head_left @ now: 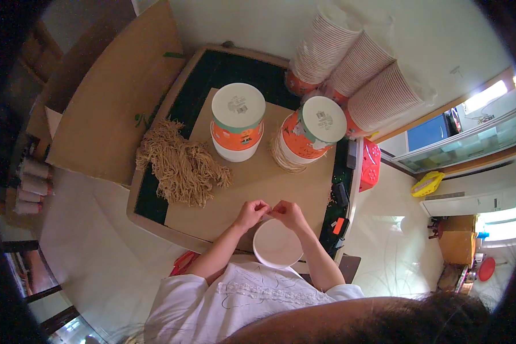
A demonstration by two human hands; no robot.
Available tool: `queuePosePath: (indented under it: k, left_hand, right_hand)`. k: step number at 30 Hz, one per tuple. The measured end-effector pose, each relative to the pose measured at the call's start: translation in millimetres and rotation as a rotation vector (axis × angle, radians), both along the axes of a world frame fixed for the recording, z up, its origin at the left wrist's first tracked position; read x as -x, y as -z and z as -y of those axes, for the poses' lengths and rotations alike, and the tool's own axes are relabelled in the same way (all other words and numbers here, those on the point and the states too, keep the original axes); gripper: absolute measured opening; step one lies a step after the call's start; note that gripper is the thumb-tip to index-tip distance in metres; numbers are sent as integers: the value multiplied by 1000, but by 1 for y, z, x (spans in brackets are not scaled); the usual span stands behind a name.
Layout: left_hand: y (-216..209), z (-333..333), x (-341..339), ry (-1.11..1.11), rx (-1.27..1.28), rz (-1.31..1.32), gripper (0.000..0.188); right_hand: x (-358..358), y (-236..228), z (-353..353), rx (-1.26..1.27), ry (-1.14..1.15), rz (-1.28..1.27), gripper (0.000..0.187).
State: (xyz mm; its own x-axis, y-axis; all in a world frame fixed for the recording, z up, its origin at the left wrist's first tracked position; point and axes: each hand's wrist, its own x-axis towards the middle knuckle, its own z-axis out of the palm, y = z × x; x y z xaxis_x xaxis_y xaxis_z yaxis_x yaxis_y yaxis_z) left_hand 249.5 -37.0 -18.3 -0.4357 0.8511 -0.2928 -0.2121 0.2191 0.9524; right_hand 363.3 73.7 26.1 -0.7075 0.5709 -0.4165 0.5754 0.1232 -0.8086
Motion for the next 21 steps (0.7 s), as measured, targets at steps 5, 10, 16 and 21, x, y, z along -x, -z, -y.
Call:
queuePosePath:
  k: [5,10,16,21]
  left_hand:
    - [-1,0,0,-15,27,99,10]
    - [-5,0,1,-12,32,18,10]
    - [-2,0,2,-9,29,-48,10]
    - [4,-1,-1,-15,9,15,10]
  right_hand:
    - [1,-5,0,-19,-9,20,12]
    - [2,-10,1,-20,6,5,11]
    - [4,-15,3,-121,-33,57,15]
    - [0,-7,2,-100,-18,-27,12]
